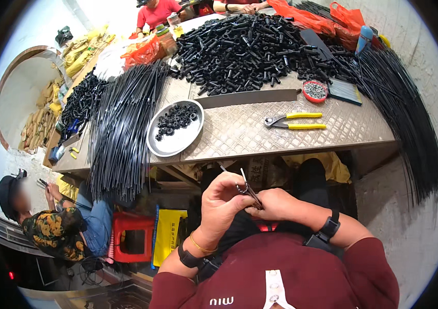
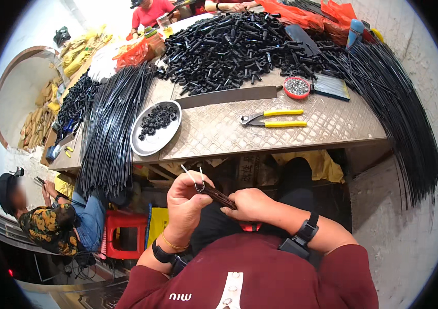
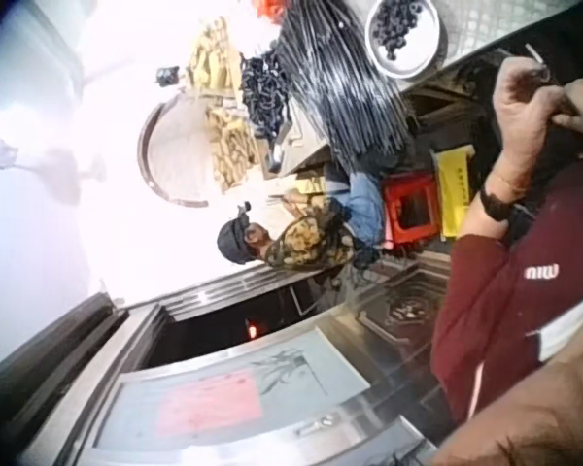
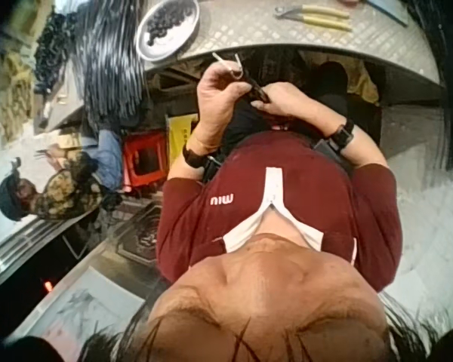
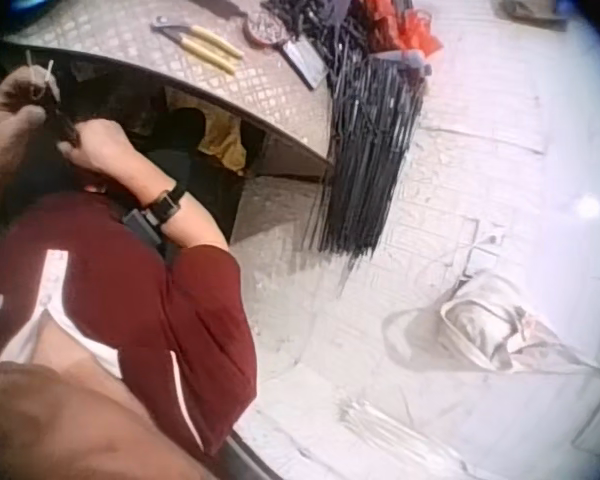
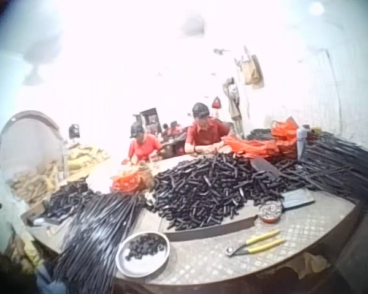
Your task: Assembling thin black rods into a plastic joint housing using spacers and pliers.
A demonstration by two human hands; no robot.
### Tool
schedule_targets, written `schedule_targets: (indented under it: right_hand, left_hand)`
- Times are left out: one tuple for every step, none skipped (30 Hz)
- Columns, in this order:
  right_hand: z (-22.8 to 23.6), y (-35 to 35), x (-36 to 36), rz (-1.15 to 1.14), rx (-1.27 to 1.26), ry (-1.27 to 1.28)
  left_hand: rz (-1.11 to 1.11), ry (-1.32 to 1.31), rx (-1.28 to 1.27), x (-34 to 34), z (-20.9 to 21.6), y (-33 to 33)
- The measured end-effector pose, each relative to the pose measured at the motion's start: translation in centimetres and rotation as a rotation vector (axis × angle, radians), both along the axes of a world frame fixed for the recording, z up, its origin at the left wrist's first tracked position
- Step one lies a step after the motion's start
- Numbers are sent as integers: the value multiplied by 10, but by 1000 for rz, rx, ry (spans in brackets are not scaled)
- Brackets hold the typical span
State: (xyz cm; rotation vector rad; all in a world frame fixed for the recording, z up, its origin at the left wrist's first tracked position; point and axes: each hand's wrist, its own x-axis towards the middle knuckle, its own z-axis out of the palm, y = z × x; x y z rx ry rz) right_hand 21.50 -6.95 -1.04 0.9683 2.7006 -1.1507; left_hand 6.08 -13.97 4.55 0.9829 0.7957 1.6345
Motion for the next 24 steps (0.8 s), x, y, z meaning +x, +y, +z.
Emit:
schedule_targets:
  right_hand:
    - [2, 3, 2, 47, 31, 4]
    - [4, 7, 5, 93, 63, 8]
    - [6, 12, 8, 187, 241, 180]
    - [11, 19, 9, 191, 237, 180]
    - [19, 27, 9, 233, 106, 434]
    - [30, 31, 9, 284, -32, 689]
    - [44, 37, 11, 255, -457, 546]
    - [53, 39, 11, 288, -677, 466]
    - [50, 43, 9, 300, -768, 479]
    - [48, 44, 11, 305, -853, 491]
    - [46, 46, 14, 291, -937, 459]
    - [41, 47, 13, 315, -958, 448]
    - [39, 50, 15, 324, -945, 447]
    - [40, 53, 16, 319, -949, 361]
    - [41, 54, 17, 309, -955, 276]
    - [40, 54, 19, 311, -923, 278]
    - [36, 53, 20, 357, -836, 357]
    - [34, 52, 18, 411, -757, 431]
    - [39, 53, 18, 391, -711, 382]
    - [42, 57, 17, 402, -724, 377]
    - [46, 59, 16, 403, -563, 399]
    - [47, 58, 16, 403, -404, 421]
    - [48, 52, 16, 293, -304, 450]
    - [51, 49, 15, 233, -198, 483]
  left_hand:
    - [46, 34, 58, -2, -1, 5]
    - [44, 32, 56, -6, -2, 9]
    - [-83, 9, 41, -11, -2, 11]
    - [-210, -14, 29, -16, -2, 13]
    - [-271, 28, -24, -21, 1, 16]
    - [-328, -15, -55, -21, 2, 16]
    - [-398, 5, -66, -23, 1, 20]
    - [-467, 27, -75, -25, 0, 21]
    - [-512, 18, -3, -26, -5, 25]
    - [-542, -1, 9, -26, -6, 28]
    - [-552, -23, -20, -26, -5, 30]
    - [-556, -47, -54, -25, -5, 29]
    - [-586, -54, -57, -26, -11, 30]
    - [-616, -61, -61, -28, -17, 33]
    - [-649, -65, -73, -28, -14, 34]
    - [-673, -47, -92, -28, -13, 34]
    - [-691, -66, -75, -29, -16, 36]
    - [-699, -89, -64, -29, -19, 35]
    - [-686, -93, -69, -30, -20, 35]
    - [-614, -21, -70, -31, -19, 36]
    - [-544, 48, -75, -31, -16, 36]
    - [-464, 102, -83, -31, -11, 37]
    - [-381, 106, -92, -31, -10, 36]
    - [-306, 114, -91, -31, -10, 39]
